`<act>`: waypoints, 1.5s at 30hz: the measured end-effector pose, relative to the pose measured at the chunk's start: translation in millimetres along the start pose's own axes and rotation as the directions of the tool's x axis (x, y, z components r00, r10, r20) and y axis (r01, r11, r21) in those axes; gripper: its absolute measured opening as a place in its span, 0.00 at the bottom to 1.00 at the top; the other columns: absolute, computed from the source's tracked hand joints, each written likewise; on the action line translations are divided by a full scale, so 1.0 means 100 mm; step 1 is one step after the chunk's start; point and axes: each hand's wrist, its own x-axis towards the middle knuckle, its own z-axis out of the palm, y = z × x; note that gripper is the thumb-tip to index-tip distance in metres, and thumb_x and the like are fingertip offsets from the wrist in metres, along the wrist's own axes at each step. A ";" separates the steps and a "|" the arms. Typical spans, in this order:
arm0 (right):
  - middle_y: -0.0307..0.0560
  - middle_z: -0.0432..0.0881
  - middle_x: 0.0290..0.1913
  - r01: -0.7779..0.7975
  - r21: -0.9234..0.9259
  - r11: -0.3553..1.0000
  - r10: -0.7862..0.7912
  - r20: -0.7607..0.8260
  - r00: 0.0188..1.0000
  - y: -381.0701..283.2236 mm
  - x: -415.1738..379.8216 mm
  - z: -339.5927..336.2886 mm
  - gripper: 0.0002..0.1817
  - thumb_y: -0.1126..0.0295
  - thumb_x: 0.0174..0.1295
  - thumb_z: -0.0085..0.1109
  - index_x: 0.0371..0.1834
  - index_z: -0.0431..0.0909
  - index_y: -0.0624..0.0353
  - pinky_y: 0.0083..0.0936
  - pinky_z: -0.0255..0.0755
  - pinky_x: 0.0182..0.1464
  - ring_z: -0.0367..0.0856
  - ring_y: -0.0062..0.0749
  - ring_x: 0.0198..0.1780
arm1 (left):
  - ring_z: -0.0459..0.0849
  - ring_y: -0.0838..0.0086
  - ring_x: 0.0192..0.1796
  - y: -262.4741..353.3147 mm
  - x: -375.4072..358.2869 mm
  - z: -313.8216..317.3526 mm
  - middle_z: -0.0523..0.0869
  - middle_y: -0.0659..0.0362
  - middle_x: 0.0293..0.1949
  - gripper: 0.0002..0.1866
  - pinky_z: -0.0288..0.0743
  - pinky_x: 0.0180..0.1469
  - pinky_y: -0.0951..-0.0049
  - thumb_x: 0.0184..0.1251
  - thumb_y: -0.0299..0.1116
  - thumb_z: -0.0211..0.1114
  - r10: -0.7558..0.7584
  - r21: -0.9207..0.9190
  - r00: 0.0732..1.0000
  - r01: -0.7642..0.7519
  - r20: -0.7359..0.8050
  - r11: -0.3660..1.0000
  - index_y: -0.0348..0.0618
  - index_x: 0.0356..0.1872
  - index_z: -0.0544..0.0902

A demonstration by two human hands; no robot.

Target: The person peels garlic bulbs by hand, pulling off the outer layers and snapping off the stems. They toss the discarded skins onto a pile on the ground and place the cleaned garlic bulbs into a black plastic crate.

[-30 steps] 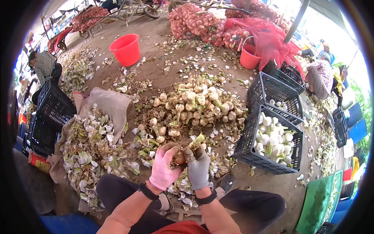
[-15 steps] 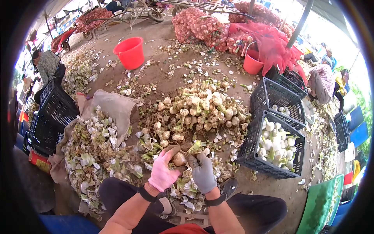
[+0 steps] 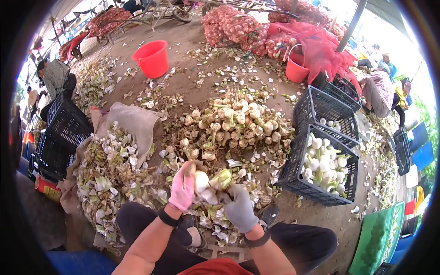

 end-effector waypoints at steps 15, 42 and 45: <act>0.44 0.82 0.50 -0.223 0.787 0.575 0.238 0.100 0.966 0.02 -0.07 -0.02 0.16 0.72 0.67 0.58 0.57 0.73 0.66 0.28 0.76 0.53 0.82 0.30 0.50 | 0.79 0.83 0.40 0.15 -0.17 0.04 0.82 0.63 0.39 0.17 0.73 0.41 0.81 0.68 0.37 0.65 -0.304 -0.250 0.889 0.398 0.343 0.882 0.39 0.52 0.76; 0.44 0.82 0.45 -0.202 0.378 0.903 0.232 -0.034 0.972 0.08 0.00 -0.15 0.19 0.74 0.62 0.65 0.54 0.75 0.69 0.18 0.77 0.45 0.81 0.22 0.44 | 0.82 0.80 0.44 0.19 -0.10 0.10 0.84 0.62 0.45 0.16 0.77 0.47 0.78 0.71 0.31 0.60 -0.067 -0.220 0.983 0.104 0.168 0.970 0.38 0.57 0.78; 0.41 0.82 0.36 -0.205 0.400 0.893 0.225 -0.003 0.974 0.03 0.01 -0.07 0.12 0.75 0.62 0.65 0.46 0.78 0.68 0.17 0.76 0.40 0.81 0.20 0.38 | 0.83 0.78 0.42 0.25 -0.12 0.12 0.84 0.61 0.42 0.16 0.79 0.46 0.77 0.72 0.30 0.59 -0.200 -0.367 0.972 0.231 0.121 0.901 0.36 0.57 0.77</act>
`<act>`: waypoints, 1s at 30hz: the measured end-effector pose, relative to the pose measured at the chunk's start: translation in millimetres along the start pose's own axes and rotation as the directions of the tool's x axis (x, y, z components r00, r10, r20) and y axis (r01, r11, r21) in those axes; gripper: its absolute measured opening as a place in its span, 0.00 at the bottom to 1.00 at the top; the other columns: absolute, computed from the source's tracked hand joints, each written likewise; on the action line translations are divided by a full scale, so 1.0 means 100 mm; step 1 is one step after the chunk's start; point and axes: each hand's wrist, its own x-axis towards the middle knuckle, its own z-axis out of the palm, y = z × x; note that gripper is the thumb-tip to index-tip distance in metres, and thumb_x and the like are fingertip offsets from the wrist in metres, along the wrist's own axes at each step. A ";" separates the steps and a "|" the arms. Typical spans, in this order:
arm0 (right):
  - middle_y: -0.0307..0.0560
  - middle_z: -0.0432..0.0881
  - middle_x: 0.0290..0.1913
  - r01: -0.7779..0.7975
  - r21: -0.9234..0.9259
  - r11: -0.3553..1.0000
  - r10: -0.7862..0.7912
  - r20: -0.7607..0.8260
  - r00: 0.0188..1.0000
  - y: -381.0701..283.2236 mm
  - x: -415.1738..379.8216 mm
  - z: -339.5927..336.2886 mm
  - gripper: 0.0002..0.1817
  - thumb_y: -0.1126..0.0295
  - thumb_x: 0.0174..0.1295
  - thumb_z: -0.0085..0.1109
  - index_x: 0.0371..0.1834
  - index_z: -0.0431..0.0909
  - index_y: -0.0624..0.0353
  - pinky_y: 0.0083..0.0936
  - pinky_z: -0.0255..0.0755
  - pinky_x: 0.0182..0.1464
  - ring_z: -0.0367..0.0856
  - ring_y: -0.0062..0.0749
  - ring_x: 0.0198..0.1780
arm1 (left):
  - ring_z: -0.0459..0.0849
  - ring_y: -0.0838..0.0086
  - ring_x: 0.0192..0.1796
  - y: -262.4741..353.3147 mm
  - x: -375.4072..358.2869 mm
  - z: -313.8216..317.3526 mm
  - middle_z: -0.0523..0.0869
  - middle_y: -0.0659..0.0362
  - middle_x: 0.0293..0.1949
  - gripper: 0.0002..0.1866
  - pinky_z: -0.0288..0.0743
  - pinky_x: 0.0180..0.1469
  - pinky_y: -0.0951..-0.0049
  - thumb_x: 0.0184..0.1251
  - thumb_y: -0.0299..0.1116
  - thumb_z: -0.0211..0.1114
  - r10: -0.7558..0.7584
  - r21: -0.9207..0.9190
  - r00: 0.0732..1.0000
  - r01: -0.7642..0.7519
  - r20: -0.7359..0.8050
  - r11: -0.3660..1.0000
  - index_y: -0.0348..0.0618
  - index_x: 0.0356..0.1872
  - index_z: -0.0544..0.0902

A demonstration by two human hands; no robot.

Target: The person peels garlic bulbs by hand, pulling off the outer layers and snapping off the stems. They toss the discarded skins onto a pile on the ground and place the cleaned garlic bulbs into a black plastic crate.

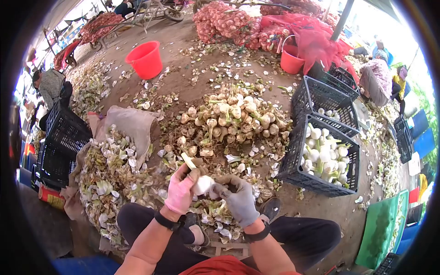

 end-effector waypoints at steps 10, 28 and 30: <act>0.49 0.83 0.36 0.091 0.340 0.936 -0.279 0.558 0.782 -0.16 -0.37 -0.09 0.10 0.82 0.52 0.65 0.38 0.80 0.65 0.36 0.72 0.48 0.80 0.39 0.42 | 0.84 0.65 0.48 -0.19 0.25 -0.42 0.85 0.56 0.42 0.14 0.79 0.55 0.58 0.75 0.36 0.52 -0.300 -0.609 0.951 0.197 -0.071 0.769 0.41 0.53 0.78; 0.44 0.83 0.37 0.441 -0.473 0.763 -0.060 0.627 0.776 0.20 -0.52 0.29 0.17 0.82 0.48 0.65 0.42 0.83 0.53 0.30 0.75 0.43 0.82 0.40 0.40 | 0.85 0.69 0.40 -0.21 0.41 -0.54 0.85 0.62 0.31 0.13 0.82 0.47 0.65 0.77 0.42 0.50 -0.270 -0.836 0.962 0.118 -0.037 0.536 0.47 0.41 0.80; 0.48 0.82 0.46 0.380 -0.651 0.657 -0.201 0.335 0.921 0.16 -0.38 0.19 0.22 0.82 0.48 0.66 0.49 0.80 0.54 0.32 0.75 0.49 0.80 0.44 0.48 | 0.86 0.67 0.43 -0.17 0.32 -0.40 0.86 0.60 0.35 0.15 0.82 0.48 0.66 0.78 0.44 0.48 -0.330 -0.779 0.944 0.228 0.029 0.584 0.48 0.41 0.80</act>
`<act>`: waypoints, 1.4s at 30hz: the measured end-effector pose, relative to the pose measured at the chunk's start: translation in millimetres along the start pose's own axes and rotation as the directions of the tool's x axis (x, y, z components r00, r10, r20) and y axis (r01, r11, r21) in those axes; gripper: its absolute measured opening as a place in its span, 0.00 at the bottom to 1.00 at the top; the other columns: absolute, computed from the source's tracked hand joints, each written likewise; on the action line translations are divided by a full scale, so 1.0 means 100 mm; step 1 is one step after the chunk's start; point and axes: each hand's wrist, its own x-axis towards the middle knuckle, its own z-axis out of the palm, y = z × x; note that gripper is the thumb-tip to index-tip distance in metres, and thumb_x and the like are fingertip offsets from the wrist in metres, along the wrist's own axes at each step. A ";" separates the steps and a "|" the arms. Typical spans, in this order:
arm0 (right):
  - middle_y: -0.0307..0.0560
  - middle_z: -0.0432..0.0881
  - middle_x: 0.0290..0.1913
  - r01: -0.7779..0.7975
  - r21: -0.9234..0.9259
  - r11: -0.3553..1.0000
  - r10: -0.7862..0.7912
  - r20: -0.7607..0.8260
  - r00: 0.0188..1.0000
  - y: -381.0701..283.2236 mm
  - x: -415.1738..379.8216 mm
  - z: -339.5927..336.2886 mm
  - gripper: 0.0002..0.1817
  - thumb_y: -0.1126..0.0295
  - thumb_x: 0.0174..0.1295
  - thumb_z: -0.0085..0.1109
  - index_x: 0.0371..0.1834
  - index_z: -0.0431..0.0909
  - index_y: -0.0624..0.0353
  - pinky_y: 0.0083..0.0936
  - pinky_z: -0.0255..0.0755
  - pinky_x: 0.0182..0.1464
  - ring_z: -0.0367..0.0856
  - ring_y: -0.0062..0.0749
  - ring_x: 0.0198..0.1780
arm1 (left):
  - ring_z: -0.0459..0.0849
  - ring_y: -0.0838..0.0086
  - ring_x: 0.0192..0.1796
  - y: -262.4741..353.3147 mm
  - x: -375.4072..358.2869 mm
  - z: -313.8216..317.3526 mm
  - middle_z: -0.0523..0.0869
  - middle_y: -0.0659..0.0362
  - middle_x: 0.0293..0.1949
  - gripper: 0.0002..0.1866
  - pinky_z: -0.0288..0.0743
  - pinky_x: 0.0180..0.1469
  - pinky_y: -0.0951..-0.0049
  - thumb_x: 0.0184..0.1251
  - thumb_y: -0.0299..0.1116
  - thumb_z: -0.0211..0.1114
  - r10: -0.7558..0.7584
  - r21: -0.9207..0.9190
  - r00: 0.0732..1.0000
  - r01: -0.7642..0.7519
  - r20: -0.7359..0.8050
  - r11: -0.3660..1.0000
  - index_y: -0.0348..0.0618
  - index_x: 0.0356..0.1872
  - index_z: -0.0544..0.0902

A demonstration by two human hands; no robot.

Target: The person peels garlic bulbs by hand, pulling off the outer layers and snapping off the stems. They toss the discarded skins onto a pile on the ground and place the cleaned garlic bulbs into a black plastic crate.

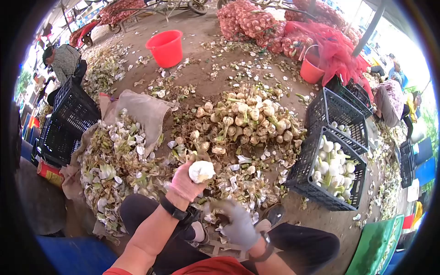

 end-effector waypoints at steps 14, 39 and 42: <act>0.43 0.82 0.34 0.198 -0.242 0.950 -0.248 -0.196 0.949 -0.04 0.44 -0.18 0.10 0.81 0.51 0.64 0.34 0.83 0.52 0.34 0.75 0.36 0.82 0.42 0.36 | 0.85 0.65 0.41 -0.18 -0.01 -0.23 0.85 0.59 0.38 0.15 0.82 0.38 0.64 0.79 0.44 0.44 -0.166 0.029 0.984 0.169 -0.068 0.985 0.49 0.42 0.76; 0.50 0.79 0.26 -0.014 -0.061 0.998 -0.002 -0.257 0.967 -0.08 0.35 0.07 0.02 0.78 0.57 0.62 0.32 0.78 0.64 0.27 0.71 0.32 0.78 0.40 0.27 | 0.86 0.61 0.45 -0.27 -0.11 -0.08 0.85 0.53 0.43 0.12 0.82 0.48 0.60 0.76 0.39 0.53 0.135 0.182 0.989 -0.122 -0.063 0.976 0.41 0.47 0.77; 0.44 0.78 0.27 0.265 0.438 0.859 -0.374 0.185 0.909 -0.48 0.18 0.09 0.04 0.76 0.59 0.61 0.37 0.82 0.59 0.28 0.71 0.32 0.77 0.36 0.29 | 0.87 0.57 0.43 -0.29 0.09 -0.32 0.86 0.53 0.40 0.11 0.84 0.46 0.56 0.76 0.38 0.52 0.174 0.096 0.977 -0.163 -0.120 0.982 0.42 0.41 0.77</act>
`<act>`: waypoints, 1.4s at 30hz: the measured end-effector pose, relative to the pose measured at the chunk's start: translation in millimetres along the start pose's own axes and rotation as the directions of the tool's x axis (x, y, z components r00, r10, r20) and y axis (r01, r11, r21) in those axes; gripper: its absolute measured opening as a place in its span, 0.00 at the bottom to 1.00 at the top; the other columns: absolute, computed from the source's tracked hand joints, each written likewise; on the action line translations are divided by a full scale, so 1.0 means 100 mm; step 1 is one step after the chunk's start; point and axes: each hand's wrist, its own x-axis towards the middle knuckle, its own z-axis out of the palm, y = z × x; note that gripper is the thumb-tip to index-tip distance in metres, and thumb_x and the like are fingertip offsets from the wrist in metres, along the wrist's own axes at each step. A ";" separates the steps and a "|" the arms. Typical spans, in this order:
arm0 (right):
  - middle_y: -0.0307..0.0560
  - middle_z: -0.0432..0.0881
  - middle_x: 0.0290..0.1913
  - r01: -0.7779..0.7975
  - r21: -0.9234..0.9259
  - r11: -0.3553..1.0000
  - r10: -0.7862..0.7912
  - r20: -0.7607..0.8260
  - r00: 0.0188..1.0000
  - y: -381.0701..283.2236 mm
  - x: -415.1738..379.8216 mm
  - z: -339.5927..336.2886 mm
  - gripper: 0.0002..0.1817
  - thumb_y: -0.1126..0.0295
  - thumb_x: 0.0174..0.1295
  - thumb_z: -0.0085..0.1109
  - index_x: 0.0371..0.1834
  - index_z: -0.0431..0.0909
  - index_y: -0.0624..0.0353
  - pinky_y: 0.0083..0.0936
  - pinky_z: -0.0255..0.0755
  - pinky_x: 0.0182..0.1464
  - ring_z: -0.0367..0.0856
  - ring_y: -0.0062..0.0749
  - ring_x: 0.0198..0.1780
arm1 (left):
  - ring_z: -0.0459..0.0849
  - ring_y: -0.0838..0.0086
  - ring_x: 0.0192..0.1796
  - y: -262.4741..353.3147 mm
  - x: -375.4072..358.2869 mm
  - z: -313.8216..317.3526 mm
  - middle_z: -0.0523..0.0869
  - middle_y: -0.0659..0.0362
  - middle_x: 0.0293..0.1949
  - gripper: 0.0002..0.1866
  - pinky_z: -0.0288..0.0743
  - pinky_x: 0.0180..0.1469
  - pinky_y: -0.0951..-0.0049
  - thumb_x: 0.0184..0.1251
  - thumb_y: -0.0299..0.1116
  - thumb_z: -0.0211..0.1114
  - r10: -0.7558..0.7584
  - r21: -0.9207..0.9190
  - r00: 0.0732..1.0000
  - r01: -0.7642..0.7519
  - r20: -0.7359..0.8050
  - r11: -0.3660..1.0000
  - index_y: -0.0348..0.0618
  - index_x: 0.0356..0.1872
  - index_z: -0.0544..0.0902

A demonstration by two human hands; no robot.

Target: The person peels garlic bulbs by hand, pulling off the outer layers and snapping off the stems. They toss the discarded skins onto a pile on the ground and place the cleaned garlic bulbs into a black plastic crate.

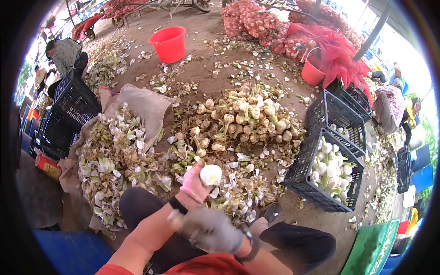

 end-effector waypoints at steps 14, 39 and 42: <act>0.45 0.77 0.55 -0.395 0.700 0.595 0.742 -0.289 0.605 0.52 -0.32 -0.38 0.33 0.58 0.63 0.64 0.68 0.62 0.58 0.27 0.76 0.46 0.80 0.29 0.48 | 0.79 0.66 0.59 -0.16 -0.46 0.39 0.82 0.55 0.52 0.19 0.73 0.64 0.64 0.71 0.35 0.61 -0.007 0.660 0.962 -0.182 0.273 0.729 0.40 0.59 0.72; 0.65 0.79 0.52 -0.901 -0.191 0.389 0.574 -0.715 0.399 3.76 1.01 -0.99 0.35 0.61 0.46 0.74 0.56 0.72 0.65 0.40 0.71 0.57 0.78 0.57 0.54 | 0.82 0.74 0.44 0.23 -0.51 0.28 0.82 0.56 0.46 0.19 0.75 0.45 0.74 0.66 0.30 0.61 -0.185 0.811 0.976 0.019 0.111 0.585 0.39 0.57 0.75; 0.64 0.80 0.49 -0.787 0.076 0.613 0.657 -0.602 0.453 3.78 0.50 -0.98 0.30 0.67 0.49 0.72 0.56 0.72 0.64 0.39 0.73 0.55 0.79 0.56 0.52 | 0.77 0.79 0.54 0.26 -0.42 0.21 0.81 0.60 0.51 0.18 0.71 0.58 0.74 0.69 0.28 0.62 -0.148 0.823 0.974 -0.062 0.174 0.564 0.36 0.58 0.75</act>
